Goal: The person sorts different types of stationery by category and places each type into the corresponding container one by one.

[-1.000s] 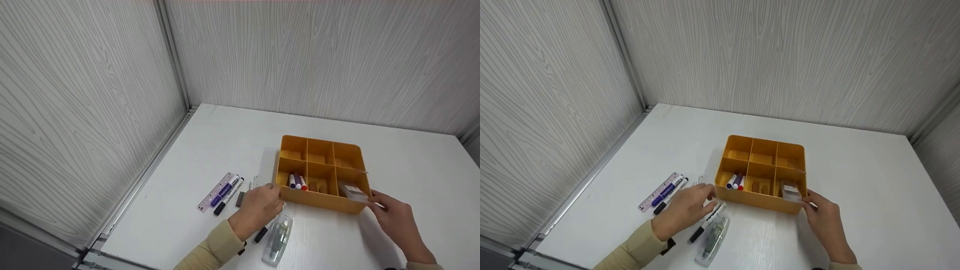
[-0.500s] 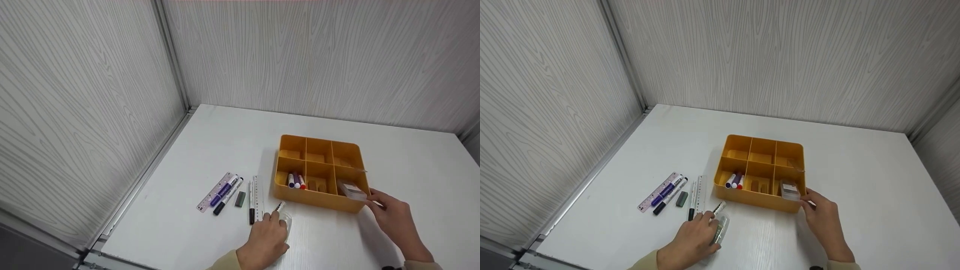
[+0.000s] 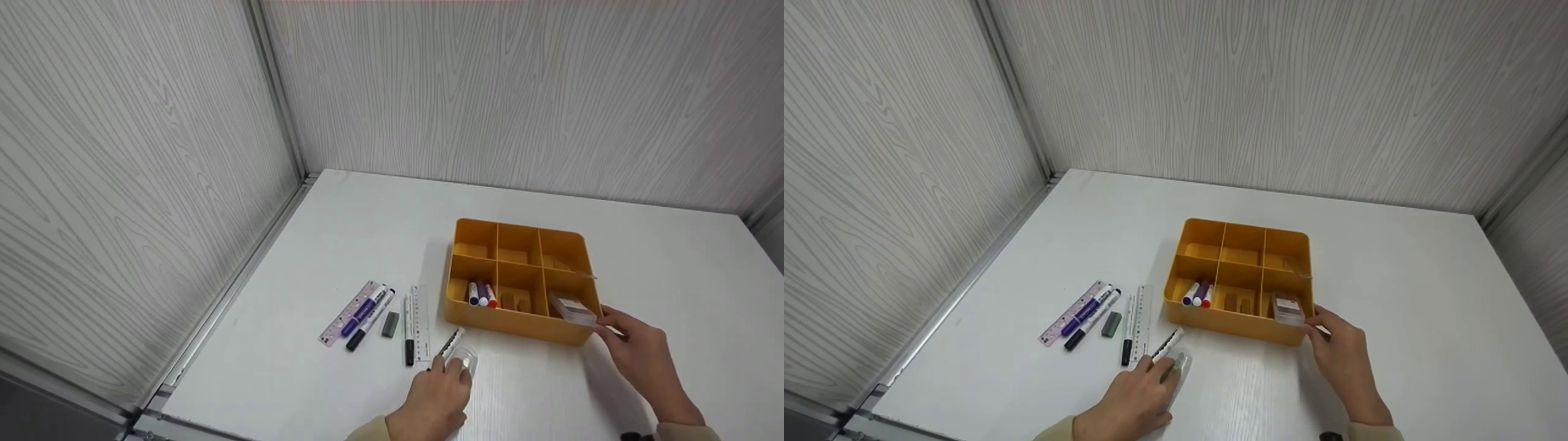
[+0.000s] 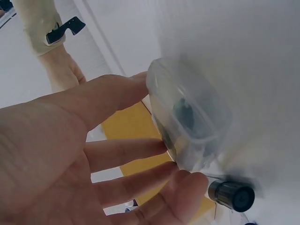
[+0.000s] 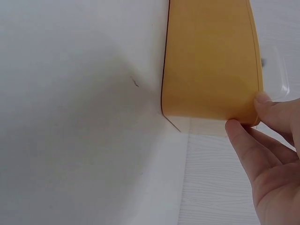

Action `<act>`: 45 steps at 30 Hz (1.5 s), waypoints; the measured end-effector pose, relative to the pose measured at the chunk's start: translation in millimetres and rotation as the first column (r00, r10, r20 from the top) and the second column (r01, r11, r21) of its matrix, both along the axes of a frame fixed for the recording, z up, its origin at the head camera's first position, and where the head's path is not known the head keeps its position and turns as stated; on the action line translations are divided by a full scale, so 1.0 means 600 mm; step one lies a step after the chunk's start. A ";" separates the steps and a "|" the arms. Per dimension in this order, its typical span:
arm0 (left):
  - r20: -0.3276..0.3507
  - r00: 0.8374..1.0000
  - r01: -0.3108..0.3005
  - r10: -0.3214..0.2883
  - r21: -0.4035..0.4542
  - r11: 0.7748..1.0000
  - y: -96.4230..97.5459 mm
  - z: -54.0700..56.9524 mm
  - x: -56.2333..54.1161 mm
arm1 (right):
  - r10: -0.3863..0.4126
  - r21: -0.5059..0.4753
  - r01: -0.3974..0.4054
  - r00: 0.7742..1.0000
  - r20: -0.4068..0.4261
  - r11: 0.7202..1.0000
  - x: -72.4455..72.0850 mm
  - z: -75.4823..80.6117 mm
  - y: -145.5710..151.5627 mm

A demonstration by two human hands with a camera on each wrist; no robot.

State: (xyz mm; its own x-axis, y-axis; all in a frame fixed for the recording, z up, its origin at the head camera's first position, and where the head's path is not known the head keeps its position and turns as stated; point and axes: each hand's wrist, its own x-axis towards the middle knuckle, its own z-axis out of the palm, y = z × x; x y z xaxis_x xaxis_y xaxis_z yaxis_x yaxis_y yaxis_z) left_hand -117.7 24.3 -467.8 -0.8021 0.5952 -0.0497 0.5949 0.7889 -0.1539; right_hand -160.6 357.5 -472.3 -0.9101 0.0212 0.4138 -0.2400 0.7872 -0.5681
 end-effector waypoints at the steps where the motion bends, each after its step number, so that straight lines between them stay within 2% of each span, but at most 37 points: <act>1: 0.017 1.000 -0.005 0.005 0.000 1.000 0.000 -0.001 0.000 | -0.001 0.000 0.001 1.000 -0.001 1.000 0.000 0.001 -0.001; 6: 0.122 0.992 -0.024 0.023 0.013 1.000 0.004 -0.001 0.002 | -0.003 0.000 0.003 1.000 -0.008 1.000 -0.002 0.000 -0.001; 11: 0.111 0.994 0.007 -0.012 0.047 0.999 0.003 -0.003 0.005 | 0.002 -0.004 -0.002 1.000 -0.023 1.000 -0.003 -0.002 -0.001; 18: 0.119 0.993 0.021 -0.026 0.039 0.999 0.003 -0.006 0.004 | -0.003 -0.006 0.003 1.000 -0.013 1.000 -0.002 -0.002 0.000; 22: 0.157 0.987 0.021 -0.033 0.073 0.997 0.005 -0.005 -0.001 | -0.005 -0.008 0.005 1.000 -0.005 1.000 -0.001 -0.001 0.000; 24: 0.201 0.979 0.014 -0.034 0.096 0.995 0.007 -0.003 -0.004 | -0.009 -0.008 0.010 1.000 0.011 1.000 0.000 0.000 -0.001; 27: 0.250 0.967 0.002 -0.039 0.146 0.989 0.009 0.003 -0.011 | -0.015 -0.014 0.015 0.999 0.036 1.000 0.000 0.002 -0.002; 33: 0.201 0.975 0.044 -0.099 0.263 0.964 0.012 0.023 -0.026 | -0.010 -0.018 0.011 0.999 0.032 1.000 -0.001 0.002 -0.002; 40: 0.262 0.957 0.027 -0.125 0.348 0.937 0.026 0.061 -0.047 | -0.016 -0.011 0.016 1.000 0.027 1.000 -0.001 0.000 -0.001; 45: 0.221 0.959 0.070 -0.176 0.420 0.905 0.035 0.082 -0.056 | -0.014 -0.008 0.014 1.000 0.015 1.000 -0.002 -0.002 -0.001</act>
